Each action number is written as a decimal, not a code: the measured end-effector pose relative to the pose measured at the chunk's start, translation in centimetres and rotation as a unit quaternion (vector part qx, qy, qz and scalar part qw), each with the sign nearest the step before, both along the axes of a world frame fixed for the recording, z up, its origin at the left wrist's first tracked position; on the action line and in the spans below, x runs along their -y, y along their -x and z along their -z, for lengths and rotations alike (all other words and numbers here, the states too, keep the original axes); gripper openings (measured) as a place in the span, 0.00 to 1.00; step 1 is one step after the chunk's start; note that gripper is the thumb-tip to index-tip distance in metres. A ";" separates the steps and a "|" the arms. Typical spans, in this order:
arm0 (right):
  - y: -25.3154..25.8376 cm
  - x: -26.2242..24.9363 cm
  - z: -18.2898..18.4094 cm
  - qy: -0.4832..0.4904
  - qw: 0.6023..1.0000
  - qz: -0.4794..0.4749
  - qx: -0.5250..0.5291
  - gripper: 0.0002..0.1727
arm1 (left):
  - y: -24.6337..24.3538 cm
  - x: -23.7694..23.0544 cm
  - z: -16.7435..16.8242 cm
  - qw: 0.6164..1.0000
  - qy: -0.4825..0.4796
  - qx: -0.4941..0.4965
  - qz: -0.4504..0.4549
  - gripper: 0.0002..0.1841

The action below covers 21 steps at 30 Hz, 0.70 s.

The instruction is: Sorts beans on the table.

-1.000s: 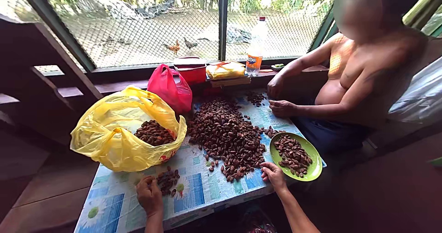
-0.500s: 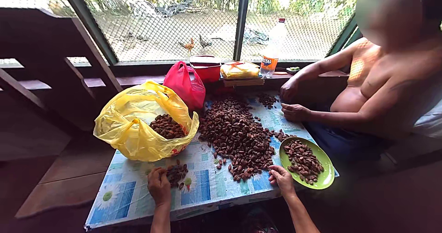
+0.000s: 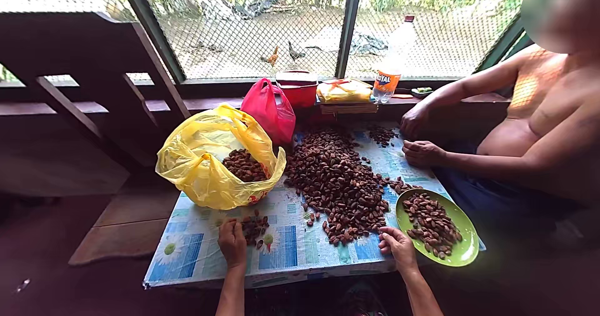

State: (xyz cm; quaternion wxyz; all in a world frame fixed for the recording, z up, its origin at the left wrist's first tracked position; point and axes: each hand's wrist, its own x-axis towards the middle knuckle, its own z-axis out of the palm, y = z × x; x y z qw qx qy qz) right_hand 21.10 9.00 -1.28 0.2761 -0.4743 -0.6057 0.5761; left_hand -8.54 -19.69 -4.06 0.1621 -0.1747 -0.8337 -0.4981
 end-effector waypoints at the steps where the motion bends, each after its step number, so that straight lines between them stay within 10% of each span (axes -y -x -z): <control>1: 0.0 0.0 0.0 0.001 1.000 0.002 -0.001 0.10 | 0.0 0.0 -0.1 1.000 0.001 0.000 0.001 0.17; 21: 0.2 -0.5 0.2 0.010 1.000 -0.012 -0.007 0.11 | 0.2 0.0 -0.1 1.000 0.018 0.006 -0.002 0.10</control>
